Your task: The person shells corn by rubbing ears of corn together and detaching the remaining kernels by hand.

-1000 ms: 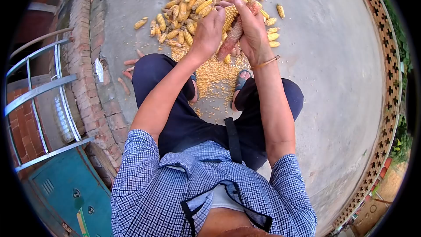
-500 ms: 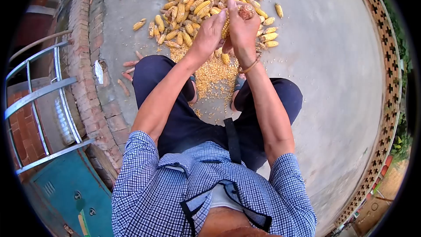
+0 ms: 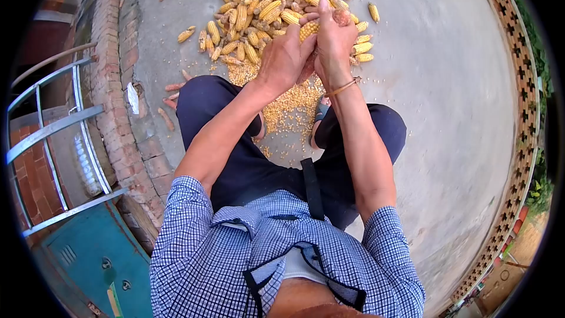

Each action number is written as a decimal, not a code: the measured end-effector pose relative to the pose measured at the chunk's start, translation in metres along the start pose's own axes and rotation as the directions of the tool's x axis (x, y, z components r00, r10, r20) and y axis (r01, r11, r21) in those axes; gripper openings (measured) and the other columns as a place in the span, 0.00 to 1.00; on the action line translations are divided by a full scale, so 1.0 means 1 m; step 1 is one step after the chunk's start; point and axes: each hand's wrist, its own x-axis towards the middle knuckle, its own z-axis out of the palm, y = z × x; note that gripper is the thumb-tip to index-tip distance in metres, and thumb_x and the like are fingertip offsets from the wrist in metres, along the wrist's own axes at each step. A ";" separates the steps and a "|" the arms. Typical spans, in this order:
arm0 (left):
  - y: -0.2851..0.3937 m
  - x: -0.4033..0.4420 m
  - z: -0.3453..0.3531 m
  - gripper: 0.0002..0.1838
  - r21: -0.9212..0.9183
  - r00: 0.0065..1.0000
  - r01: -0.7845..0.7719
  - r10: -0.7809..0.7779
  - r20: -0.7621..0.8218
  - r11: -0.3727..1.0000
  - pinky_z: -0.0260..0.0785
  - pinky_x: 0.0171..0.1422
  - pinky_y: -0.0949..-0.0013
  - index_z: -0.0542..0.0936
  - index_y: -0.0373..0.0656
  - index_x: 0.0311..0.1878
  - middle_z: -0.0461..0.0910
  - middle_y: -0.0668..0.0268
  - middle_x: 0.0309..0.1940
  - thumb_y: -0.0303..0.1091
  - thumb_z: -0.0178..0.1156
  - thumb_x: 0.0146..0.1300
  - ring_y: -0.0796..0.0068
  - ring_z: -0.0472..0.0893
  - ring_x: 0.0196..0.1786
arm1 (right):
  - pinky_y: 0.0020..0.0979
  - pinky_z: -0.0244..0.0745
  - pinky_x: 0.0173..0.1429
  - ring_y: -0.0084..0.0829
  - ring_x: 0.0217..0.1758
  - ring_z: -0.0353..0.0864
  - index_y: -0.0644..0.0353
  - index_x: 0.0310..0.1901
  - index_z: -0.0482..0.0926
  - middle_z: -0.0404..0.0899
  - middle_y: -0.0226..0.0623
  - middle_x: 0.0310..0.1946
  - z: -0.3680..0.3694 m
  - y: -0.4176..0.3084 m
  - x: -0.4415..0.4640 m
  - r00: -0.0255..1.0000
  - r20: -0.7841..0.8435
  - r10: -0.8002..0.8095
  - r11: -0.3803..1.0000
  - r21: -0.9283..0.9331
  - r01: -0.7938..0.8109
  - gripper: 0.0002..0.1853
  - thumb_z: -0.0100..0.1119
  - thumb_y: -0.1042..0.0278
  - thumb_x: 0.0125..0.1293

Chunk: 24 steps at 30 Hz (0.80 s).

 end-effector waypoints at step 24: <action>-0.015 0.008 0.000 0.21 0.023 0.969 -0.177 0.178 -0.169 0.984 0.71 0.40 0.52 0.74 0.34 0.50 0.78 0.42 0.31 0.47 0.49 0.76 0.44 0.80 0.37 | 0.28 0.75 0.46 0.28 0.42 0.83 0.68 0.47 0.78 0.84 0.40 0.35 -0.004 -0.004 0.001 0.958 0.285 0.031 0.962 0.251 -0.106 0.16 0.61 0.60 0.72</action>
